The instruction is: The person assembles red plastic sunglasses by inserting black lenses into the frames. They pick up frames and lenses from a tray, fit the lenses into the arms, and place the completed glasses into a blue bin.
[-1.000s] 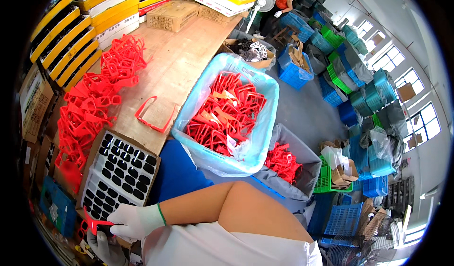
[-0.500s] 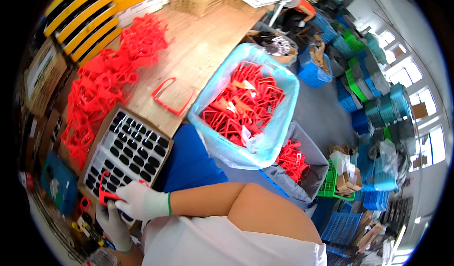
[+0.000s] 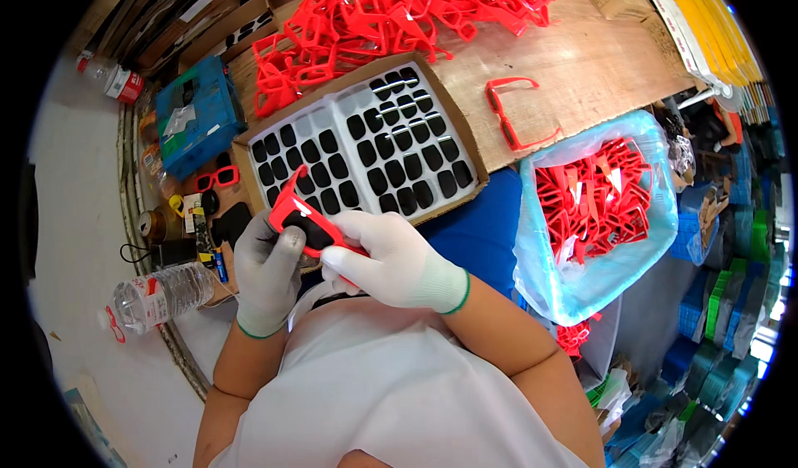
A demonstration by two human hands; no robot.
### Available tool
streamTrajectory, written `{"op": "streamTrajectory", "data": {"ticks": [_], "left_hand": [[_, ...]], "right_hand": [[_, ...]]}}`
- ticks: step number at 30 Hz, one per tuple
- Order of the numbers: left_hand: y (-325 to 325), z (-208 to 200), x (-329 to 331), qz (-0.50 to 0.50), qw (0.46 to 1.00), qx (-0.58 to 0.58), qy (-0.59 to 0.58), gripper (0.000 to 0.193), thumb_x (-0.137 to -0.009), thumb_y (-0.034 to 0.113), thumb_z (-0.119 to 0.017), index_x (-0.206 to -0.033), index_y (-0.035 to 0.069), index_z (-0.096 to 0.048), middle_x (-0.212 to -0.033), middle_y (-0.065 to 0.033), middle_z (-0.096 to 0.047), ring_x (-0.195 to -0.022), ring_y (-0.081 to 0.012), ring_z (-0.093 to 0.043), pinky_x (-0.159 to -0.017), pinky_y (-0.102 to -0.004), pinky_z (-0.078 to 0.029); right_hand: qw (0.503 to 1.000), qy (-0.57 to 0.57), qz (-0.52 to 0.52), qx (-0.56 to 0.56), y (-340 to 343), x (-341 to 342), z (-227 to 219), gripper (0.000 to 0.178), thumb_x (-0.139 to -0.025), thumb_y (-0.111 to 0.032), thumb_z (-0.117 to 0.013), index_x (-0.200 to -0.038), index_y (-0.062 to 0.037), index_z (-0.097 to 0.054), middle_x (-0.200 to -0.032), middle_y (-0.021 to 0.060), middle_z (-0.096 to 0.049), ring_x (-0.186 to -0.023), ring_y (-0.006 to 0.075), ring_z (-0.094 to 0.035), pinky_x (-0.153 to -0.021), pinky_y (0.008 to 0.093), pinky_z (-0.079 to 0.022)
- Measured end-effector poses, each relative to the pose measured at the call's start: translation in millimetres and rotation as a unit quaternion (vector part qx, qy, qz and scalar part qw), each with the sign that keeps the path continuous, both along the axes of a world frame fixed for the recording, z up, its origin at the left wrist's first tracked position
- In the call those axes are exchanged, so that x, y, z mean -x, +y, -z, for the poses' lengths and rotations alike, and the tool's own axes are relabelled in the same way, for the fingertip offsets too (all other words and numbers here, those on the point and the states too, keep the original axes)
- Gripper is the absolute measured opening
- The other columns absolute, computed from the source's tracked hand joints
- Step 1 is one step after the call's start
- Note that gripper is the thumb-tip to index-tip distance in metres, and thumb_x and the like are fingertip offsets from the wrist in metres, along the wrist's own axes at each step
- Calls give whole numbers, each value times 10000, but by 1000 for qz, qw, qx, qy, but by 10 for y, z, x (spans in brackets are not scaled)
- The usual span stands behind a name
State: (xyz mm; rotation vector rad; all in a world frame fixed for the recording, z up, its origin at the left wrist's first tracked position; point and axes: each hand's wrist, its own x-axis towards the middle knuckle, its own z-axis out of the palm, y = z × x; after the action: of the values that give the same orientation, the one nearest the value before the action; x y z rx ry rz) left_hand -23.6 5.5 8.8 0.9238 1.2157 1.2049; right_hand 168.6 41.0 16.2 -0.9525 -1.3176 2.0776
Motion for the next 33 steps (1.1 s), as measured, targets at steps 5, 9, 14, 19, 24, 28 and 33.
{"op": "streamTrajectory", "data": {"ticks": [5, 9, 14, 19, 24, 28, 33], "left_hand": [[91, -4, 71, 59, 980, 56, -181, 193, -960, 123, -619, -1070, -35, -621, -922, -78, -672, -784, -104, -629, -710, -263, -535], [131, 4, 19, 69, 982, 23, -174, 222, -966, 154, -616, -1080, -36, -608, -877, -86, -652, -731, -124, -614, -654, -279, -512], [246, 188, 237, 130, 924, 78, -351, 493, -956, 352, -674, -1238, -44, -592, -1004, -113, -676, -854, -187, -678, -786, -333, -592], [258, 53, 263, 251, 943, 200, -88, 412, -963, 302, -643, -1171, -54, -639, -935, -41, -646, -791, -90, -580, -683, -258, -492], [272, -134, 163, 179, 975, 130, 24, 285, -976, 218, -601, -1068, -39, -682, -836, -14, -626, -717, -62, -536, -632, -250, -459], [234, -151, 88, 170, 971, 80, 145, 271, -984, 197, -572, -1053, -47, -667, -816, -41, -631, -699, -81, -557, -637, -259, -472], [143, -78, -37, 122, 971, -18, 203, 204, -968, 134, -566, -1025, -37, -662, -805, -87, -666, -716, -118, -630, -660, -276, -511]], "right_hand": [[994, 80, -27, 71, 54, -89, 21, 213, -989, -60, -546, -1175, 35, -583, -884, 67, -684, -766, 102, -643, -736, 279, -544], [996, 85, -2, 8, 64, -114, 59, 204, -977, -43, -559, -1167, 20, -599, -890, 75, -691, -793, 125, -659, -746, 283, -545], [919, -94, 46, -380, 147, -159, 131, 200, -809, 12, -694, -1000, -48, -693, -900, 81, -676, -850, 305, -663, -844, 369, -545], [720, -187, 50, -667, 337, -120, 18, 401, -607, -31, -719, -1003, -84, -690, -1115, 109, -631, -1109, 354, -585, -892, 486, -502], [836, -162, 188, -489, 169, -18, 14, 299, -808, 10, -649, -1107, 1, -648, -1096, 157, -634, -965, 309, -656, -843, 418, -543], [967, -132, 112, -186, 42, 64, -26, 165, -931, -87, -631, -1051, 26, -635, -776, 125, -634, -690, 223, -664, -680, 340, -532], [928, -220, 102, -282, 48, 98, -41, 145, -929, -108, -615, -848, 4, -572, -703, 178, -560, -637, 353, -618, -571, 407, -481]]}}
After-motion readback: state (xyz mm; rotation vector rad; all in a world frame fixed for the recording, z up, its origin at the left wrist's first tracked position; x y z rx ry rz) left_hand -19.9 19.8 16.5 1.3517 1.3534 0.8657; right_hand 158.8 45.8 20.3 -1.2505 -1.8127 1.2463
